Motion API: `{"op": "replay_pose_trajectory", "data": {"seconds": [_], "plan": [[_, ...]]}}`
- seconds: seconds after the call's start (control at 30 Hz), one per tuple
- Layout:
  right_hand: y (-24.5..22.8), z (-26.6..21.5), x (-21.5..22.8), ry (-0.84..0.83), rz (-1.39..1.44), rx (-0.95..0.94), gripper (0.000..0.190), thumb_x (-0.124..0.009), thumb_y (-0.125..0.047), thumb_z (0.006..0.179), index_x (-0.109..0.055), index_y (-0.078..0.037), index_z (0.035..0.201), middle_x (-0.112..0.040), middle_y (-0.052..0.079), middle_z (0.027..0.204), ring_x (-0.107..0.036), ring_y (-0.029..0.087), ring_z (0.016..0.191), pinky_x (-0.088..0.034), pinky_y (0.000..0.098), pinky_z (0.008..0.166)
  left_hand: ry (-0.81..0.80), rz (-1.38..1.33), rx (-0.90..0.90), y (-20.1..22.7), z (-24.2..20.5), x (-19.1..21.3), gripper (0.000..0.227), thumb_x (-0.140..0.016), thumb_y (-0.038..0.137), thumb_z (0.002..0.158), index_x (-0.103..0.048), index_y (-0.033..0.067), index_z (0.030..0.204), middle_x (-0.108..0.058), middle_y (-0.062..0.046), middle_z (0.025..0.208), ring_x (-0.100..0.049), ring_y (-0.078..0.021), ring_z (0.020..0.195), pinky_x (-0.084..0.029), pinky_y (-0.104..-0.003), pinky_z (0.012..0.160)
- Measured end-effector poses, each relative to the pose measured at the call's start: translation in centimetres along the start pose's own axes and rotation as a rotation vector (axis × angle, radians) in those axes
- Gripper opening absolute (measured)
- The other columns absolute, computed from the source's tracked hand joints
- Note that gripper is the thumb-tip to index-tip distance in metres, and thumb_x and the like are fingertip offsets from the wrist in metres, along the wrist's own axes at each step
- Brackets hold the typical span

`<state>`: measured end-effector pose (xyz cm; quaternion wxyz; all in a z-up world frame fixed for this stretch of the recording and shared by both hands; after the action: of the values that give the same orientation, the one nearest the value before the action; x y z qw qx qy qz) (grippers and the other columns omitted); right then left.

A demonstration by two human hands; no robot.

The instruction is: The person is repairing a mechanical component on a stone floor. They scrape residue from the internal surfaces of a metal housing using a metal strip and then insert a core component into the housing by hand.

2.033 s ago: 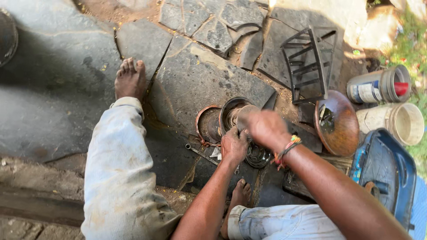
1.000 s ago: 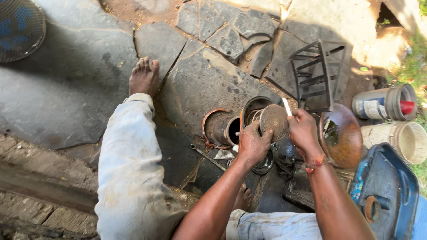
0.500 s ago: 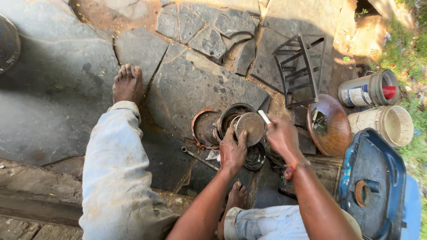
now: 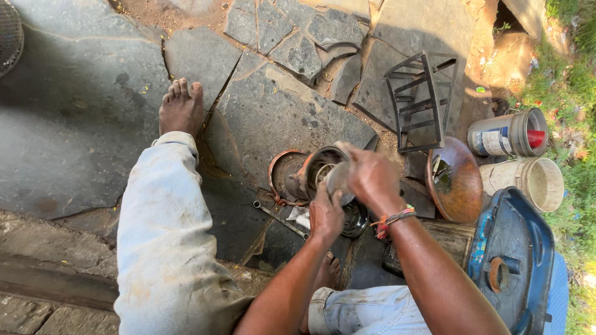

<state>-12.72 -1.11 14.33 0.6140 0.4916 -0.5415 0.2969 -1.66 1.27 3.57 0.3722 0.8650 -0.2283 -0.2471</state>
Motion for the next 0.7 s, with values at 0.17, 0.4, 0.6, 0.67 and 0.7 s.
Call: {"op": "replay_pose_trajectory", "data": {"seconds": [0.17, 0.4, 0.6, 0.67, 0.7], "plan": [[4.2, -2.7, -4.0, -0.303, 0.185, -0.436, 0.036, -0.054, -0.023, 0.101, -0.069, -0.027, 0.133, -0.069, 0.005, 0.069, -0.059, 0.019, 0.049, -0.051, 0.0343, 0.048, 0.034, 0.195, -0.043, 0.0, -0.3, 0.1, 0.045, -0.057, 0.026, 0.100, -0.048, 0.0121, 0.141, -0.070, -0.027, 0.101, -0.070, -0.0454, 0.090, -0.054, -0.054, 0.081], [-0.2, -4.3, -4.8, -0.251, 0.311, -0.425, 0.031, -0.057, -0.027, 0.099, -0.074, -0.025, 0.125, -0.075, 0.012, 0.090, -0.071, 0.029, 0.070, -0.058, 0.0413, 0.064, -0.119, 0.119, 0.152, 0.9, -0.7, 0.9, 0.038, -0.049, 0.030, 0.099, -0.053, 0.0103, 0.131, -0.073, -0.027, 0.085, -0.075, -0.0430, 0.080, -0.056, -0.053, 0.074], [-1.6, -2.1, 0.0, -0.374, 0.163, -0.345, 0.036, -0.050, -0.029, 0.103, -0.066, -0.039, 0.134, -0.077, 0.012, 0.090, -0.074, 0.030, 0.074, -0.059, 0.0421, 0.065, -0.048, 0.152, 0.053, 1.3, -0.7, 1.0, 0.040, -0.055, 0.030, 0.098, -0.054, 0.0106, 0.133, -0.070, -0.027, 0.087, -0.071, -0.0428, 0.080, -0.053, -0.053, 0.075], [-0.5, -2.9, -0.3, -0.555, 0.113, -0.494, 0.040, -0.046, -0.030, 0.105, -0.059, -0.043, 0.141, -0.076, 0.011, 0.085, -0.073, 0.029, 0.068, -0.060, 0.0417, 0.062, 0.009, 0.163, -0.033, 1.1, -1.0, 1.1, 0.037, -0.057, 0.028, 0.097, -0.058, 0.0081, 0.128, -0.070, -0.027, 0.089, -0.069, -0.0439, 0.081, -0.052, -0.053, 0.075], [-0.1, -2.8, -0.6, -0.539, 0.111, -0.452, 0.041, -0.045, -0.029, 0.105, -0.058, -0.043, 0.142, -0.075, 0.009, 0.085, -0.072, 0.028, 0.065, -0.060, 0.0406, 0.058, 0.035, 0.171, -0.091, 1.5, -0.6, 1.1, 0.035, -0.059, 0.027, 0.097, -0.060, 0.0068, 0.126, -0.071, -0.026, 0.091, -0.068, -0.0444, 0.082, -0.052, -0.053, 0.074]]}}
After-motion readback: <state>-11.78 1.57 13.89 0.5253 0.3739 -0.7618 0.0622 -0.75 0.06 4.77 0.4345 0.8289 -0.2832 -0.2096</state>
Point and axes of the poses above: each hand's wrist, its own z-axis towards the middle knuckle, its own x-axis out of the back of the hand, y = z × x, the point moved 3 cm from there along z, towards the middle knuckle
